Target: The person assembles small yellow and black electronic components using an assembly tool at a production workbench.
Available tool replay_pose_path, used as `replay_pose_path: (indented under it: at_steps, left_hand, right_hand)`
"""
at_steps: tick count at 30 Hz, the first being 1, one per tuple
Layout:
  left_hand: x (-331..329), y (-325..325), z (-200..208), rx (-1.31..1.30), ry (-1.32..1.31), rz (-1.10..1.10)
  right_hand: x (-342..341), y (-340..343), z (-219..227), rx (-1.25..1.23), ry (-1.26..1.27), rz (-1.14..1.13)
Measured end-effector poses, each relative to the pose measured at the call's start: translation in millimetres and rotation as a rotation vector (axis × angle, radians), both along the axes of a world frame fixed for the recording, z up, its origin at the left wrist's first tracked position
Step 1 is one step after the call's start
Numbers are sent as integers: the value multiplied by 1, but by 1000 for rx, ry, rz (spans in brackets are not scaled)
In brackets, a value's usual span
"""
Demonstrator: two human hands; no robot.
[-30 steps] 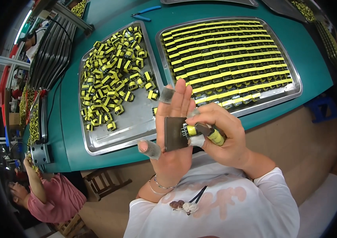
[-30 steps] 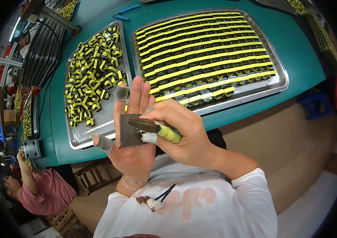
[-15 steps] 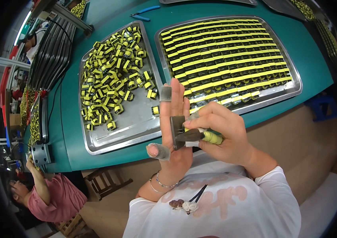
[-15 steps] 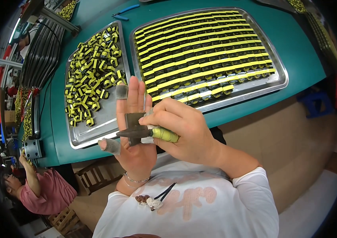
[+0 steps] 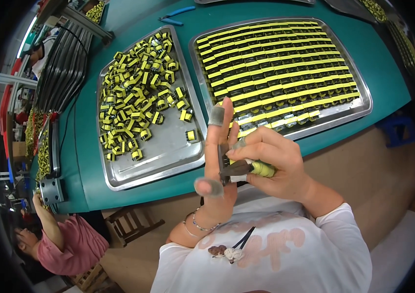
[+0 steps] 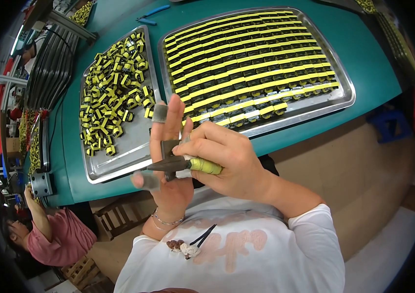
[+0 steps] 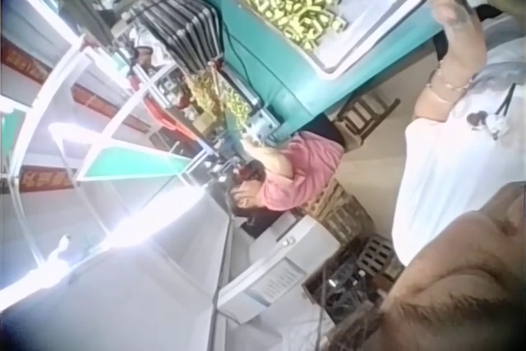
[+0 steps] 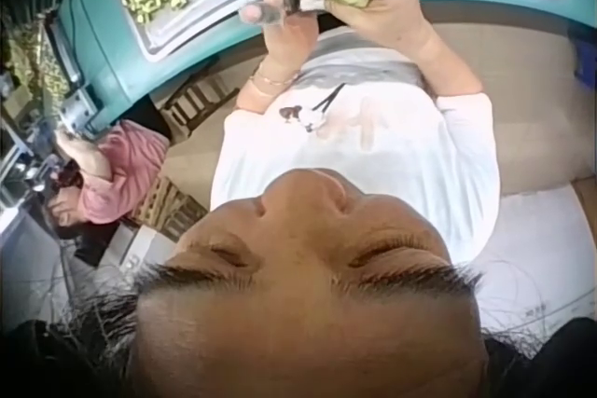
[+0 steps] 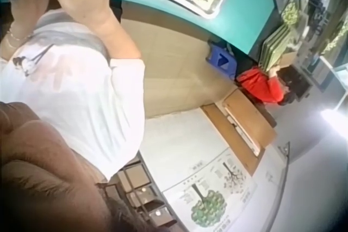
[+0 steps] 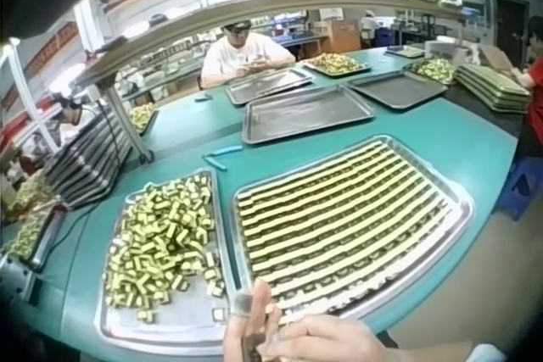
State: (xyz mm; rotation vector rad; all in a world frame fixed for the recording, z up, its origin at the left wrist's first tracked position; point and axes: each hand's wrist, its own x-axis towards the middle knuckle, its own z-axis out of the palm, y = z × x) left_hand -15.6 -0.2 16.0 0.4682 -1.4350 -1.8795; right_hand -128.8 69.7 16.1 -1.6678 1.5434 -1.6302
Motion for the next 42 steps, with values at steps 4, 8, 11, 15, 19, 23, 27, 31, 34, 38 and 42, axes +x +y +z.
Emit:
replay_pose_path:
  at_steps: [4,8,11,15,19,23,27,31,34,38,42]
  left_hand:
    - [-2,1,6,332,47,-28]
    - [9,-5,-1,279,156,-302]
    - [16,-6,-4,62,-53,-290]
    - [14,-1,-14,-67,-16,-164]
    - [18,-15,-12,-262,-176,171]
    - [31,-42,-6,-884,-824,602]
    - [40,-52,0,-1014,-966,443]
    - [44,-57,-1,-1015,-884,330]
    - [50,-60,-6,-1021,-824,281]
    - [63,-61,-15,-867,-719,328]
    - [67,-62,-13,-471,-392,363]
  right_hand:
    - [-5,-5,3,-70,150,-49]
    - [-16,-4,-13,-293,407,-4]
    - [-15,2,-10,-280,434,44]
    - [-10,5,-15,-333,433,5]
    - [-20,23,-5,-274,396,-29]
    - [-47,40,2,-194,316,-469]
    - [-89,66,7,1,346,-589]
    - [-98,73,8,228,394,-618]
    - [-103,74,6,289,423,-578]
    - [-108,69,0,294,436,-495]
    - [-108,68,-1,281,467,-496]
